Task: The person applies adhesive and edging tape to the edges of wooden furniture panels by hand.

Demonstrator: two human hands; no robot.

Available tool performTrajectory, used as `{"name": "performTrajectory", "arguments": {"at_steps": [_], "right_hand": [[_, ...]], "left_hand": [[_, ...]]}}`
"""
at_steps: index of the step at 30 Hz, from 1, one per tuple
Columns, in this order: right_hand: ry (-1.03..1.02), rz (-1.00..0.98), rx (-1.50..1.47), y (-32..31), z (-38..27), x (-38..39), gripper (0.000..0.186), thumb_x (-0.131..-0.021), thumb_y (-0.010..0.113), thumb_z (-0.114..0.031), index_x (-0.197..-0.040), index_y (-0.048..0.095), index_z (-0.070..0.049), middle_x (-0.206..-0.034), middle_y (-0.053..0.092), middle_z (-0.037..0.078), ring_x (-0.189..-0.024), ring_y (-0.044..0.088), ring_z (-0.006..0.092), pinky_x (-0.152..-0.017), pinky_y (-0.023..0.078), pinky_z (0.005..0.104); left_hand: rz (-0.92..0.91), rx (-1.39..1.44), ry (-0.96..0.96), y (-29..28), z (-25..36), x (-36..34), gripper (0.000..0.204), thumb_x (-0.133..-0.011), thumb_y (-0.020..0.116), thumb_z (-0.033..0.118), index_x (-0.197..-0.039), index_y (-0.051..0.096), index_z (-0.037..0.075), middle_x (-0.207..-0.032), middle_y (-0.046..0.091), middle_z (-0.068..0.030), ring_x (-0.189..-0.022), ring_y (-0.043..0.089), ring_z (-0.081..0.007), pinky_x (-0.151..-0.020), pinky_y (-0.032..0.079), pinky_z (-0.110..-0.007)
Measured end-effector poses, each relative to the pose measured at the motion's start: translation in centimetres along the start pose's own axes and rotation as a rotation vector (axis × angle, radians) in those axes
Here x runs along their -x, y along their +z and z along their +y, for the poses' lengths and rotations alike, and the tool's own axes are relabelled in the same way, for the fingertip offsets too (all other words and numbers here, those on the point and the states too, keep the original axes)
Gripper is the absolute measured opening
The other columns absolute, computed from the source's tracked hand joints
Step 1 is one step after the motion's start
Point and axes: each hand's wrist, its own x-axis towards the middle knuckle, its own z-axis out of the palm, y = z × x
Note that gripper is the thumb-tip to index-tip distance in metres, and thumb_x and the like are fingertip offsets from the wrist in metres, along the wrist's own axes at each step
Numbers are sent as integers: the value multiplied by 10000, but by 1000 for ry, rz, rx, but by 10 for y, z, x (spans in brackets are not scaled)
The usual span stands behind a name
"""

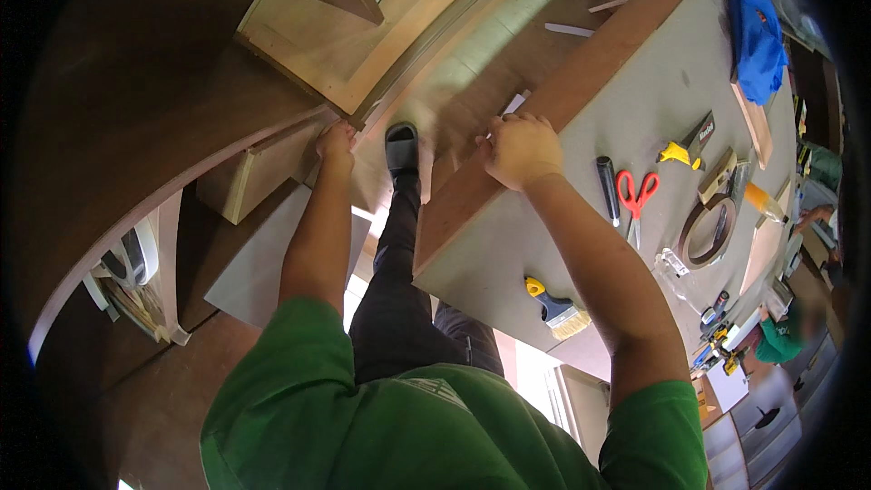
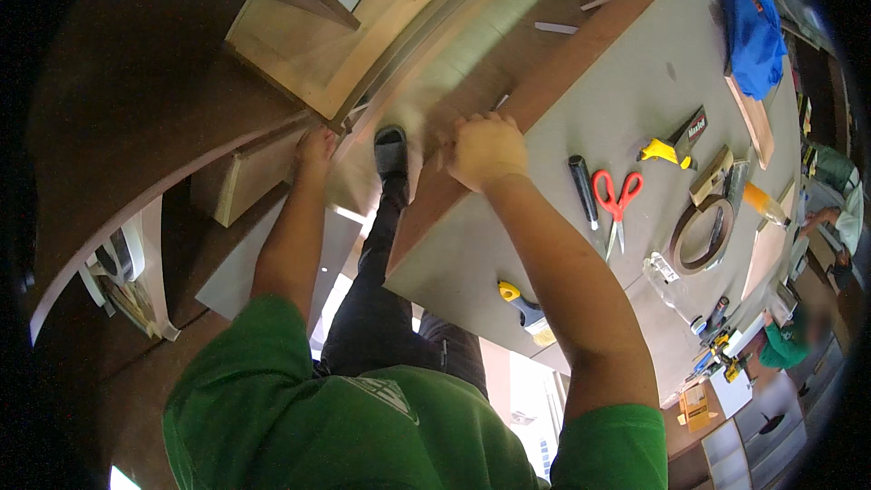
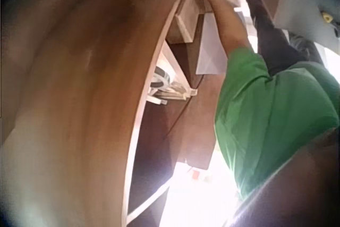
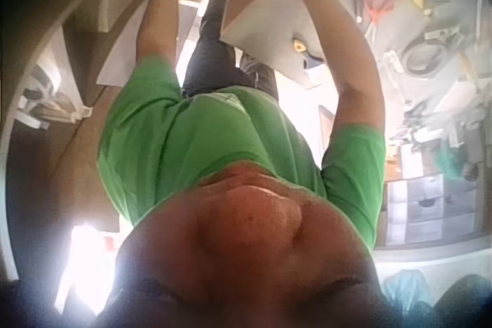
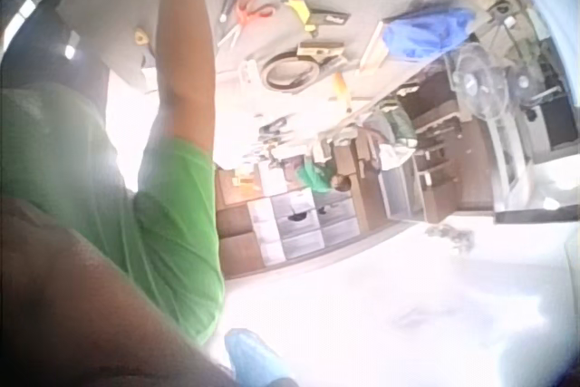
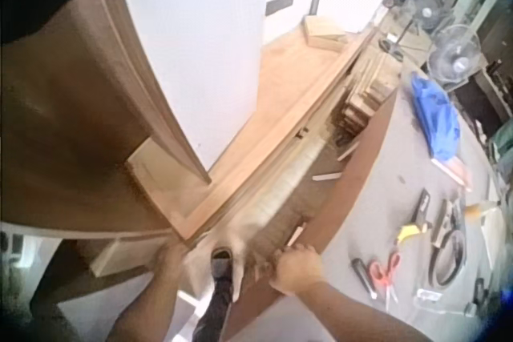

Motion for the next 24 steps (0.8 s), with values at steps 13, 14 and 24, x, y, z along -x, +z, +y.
{"name": "performTrajectory", "arguments": {"at_steps": [13,14,24], "right_hand": [[-22,8,14,-10,-10,-5,278,-868,570,-331,-906,689,-83,-940,683,106,-991,615,301,-891,450,427],[-24,-1,10,-11,-9,-5,272,-869,573,-331,-908,691,-89,-943,683,105,-996,612,300,-887,452,429],[-2,-56,65,-12,-12,-6,267,-865,581,-323,-910,685,-81,-945,680,105,-983,617,301,-866,463,433]], "left_hand": [[-22,-255,146,-12,20,-17,350,-788,785,202,-1043,603,45,-913,688,-66,-782,665,-168,-605,471,-278],[-17,-203,189,-9,17,-16,335,-785,794,202,-1017,611,44,-861,693,-51,-746,666,-163,-580,464,-271],[198,127,199,11,17,-7,155,-796,738,108,-901,691,3,-812,682,-64,-692,624,-154,-632,513,-283]]}}
